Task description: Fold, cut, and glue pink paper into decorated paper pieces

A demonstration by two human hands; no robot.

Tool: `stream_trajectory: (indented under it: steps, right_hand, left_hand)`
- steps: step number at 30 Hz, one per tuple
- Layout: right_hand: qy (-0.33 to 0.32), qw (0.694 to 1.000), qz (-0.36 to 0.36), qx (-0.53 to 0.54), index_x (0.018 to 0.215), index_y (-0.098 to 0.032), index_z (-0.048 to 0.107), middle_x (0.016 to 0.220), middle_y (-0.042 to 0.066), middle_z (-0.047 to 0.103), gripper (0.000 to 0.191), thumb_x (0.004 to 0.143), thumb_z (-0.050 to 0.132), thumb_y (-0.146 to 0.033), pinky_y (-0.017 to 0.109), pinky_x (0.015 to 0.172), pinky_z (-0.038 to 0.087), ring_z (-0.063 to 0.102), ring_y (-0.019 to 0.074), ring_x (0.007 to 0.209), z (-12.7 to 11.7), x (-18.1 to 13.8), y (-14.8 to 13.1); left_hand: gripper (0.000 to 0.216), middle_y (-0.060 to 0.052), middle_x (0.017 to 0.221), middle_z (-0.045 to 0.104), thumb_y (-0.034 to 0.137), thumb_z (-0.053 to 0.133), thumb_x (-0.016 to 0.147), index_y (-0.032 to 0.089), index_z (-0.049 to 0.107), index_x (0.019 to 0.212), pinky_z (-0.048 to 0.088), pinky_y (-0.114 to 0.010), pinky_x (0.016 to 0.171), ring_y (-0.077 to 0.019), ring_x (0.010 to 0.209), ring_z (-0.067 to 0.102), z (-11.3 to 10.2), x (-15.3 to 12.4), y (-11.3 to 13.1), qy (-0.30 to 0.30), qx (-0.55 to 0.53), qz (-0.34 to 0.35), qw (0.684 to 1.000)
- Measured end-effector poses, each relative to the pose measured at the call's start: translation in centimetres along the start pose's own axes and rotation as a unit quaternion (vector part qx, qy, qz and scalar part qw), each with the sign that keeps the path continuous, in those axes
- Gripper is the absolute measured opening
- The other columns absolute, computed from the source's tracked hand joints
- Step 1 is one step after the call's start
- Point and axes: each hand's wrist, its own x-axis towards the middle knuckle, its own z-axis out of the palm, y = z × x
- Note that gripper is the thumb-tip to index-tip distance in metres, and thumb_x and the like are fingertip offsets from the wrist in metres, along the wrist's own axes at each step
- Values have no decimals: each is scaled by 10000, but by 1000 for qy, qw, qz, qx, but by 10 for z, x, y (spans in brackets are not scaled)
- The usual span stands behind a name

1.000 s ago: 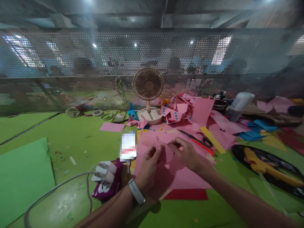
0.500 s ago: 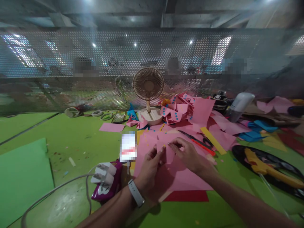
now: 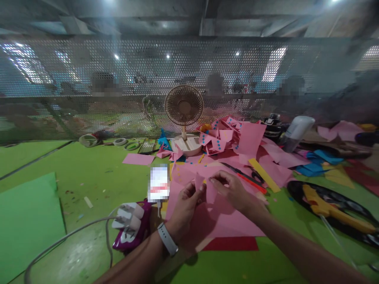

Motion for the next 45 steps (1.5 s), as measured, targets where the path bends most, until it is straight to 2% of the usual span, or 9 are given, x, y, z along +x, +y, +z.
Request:
stream_trajectory:
  steps: [6, 11, 14, 22, 26, 33, 35, 39, 45]
  right_hand:
    - [-40, 998, 34, 34, 627, -194, 511, 603, -29, 487, 264, 800, 549, -390, 252, 547, 383, 456, 129, 575, -4, 4, 1]
    - [-5, 1000, -10, -11, 698, -198, 556, 771, 13, 581, 183, 787, 580, -357, 295, 751, 410, 529, 170, 778, -6, 5, -2]
    - [-52, 996, 44, 55, 647, -199, 496, 664, -22, 504, 255, 817, 554, -380, 268, 643, 391, 478, 140, 651, -5, 3, 3]
    - [-156, 936, 142, 282, 761, -169, 601, 705, 0, 573, 291, 799, 613, -457, 296, 758, 415, 526, 151, 716, 6, 1, 20]
    - [-152, 929, 157, 298, 755, -163, 618, 721, -5, 588, 281, 777, 654, -441, 280, 769, 419, 530, 138, 734, 8, 2, 16]
    - [-171, 865, 234, 409, 920, -177, 640, 756, 13, 635, 308, 726, 705, -407, 299, 695, 482, 597, 141, 690, 14, -1, 8]
    - [-176, 872, 235, 391, 931, -169, 639, 795, 29, 647, 314, 720, 706, -391, 328, 737, 486, 615, 157, 734, 15, 2, 12]
    - [-115, 946, 189, 235, 856, -156, 642, 844, 38, 658, 286, 670, 747, -347, 353, 828, 457, 611, 178, 839, -1, 16, 12]
    - [-85, 983, 92, 137, 966, -168, 647, 974, 77, 685, 321, 740, 691, -390, 387, 885, 449, 637, 186, 895, -99, 25, -38]
  left_hand:
    - [201, 8, 717, 568, 332, 719, 746, 163, 616, 781, 388, -199, 594, -88, 623, 466, 4, -3, 5, 0, -20, -16, 1000]
    - [188, 11, 696, 581, 313, 734, 734, 159, 633, 769, 402, -202, 586, -83, 600, 487, 4, -5, 5, 6, -24, -20, 1000]
    - [169, -19, 809, 648, 284, 731, 739, 172, 649, 834, 450, -226, 665, -110, 701, 567, 3, -4, 3, 1, -55, -26, 998]
    - [199, 10, 844, 677, 213, 765, 702, 193, 648, 861, 486, -253, 795, -125, 797, 622, 0, 2, -3, -24, -123, 7, 992]
    - [177, -22, 929, 681, 237, 706, 771, 188, 639, 927, 475, -300, 858, -153, 868, 626, -3, 3, -6, -47, -106, 19, 993]
    - [217, -8, 896, 664, 257, 732, 742, 190, 634, 923, 469, -272, 814, -135, 823, 606, -5, 7, -2, -30, -99, 26, 994]
    - [218, -6, 904, 654, 270, 728, 745, 191, 628, 922, 464, -260, 795, -132, 820, 593, -5, 8, 1, -23, -85, 30, 996]
    - [158, 5, 811, 611, 311, 667, 803, 185, 609, 879, 438, -228, 684, -116, 727, 543, -8, 9, 4, -25, -18, 50, 998]
    - [237, 32, 662, 497, 345, 658, 804, 167, 550, 691, 372, -201, 588, -94, 615, 424, -7, 9, 8, -11, 92, 72, 993]
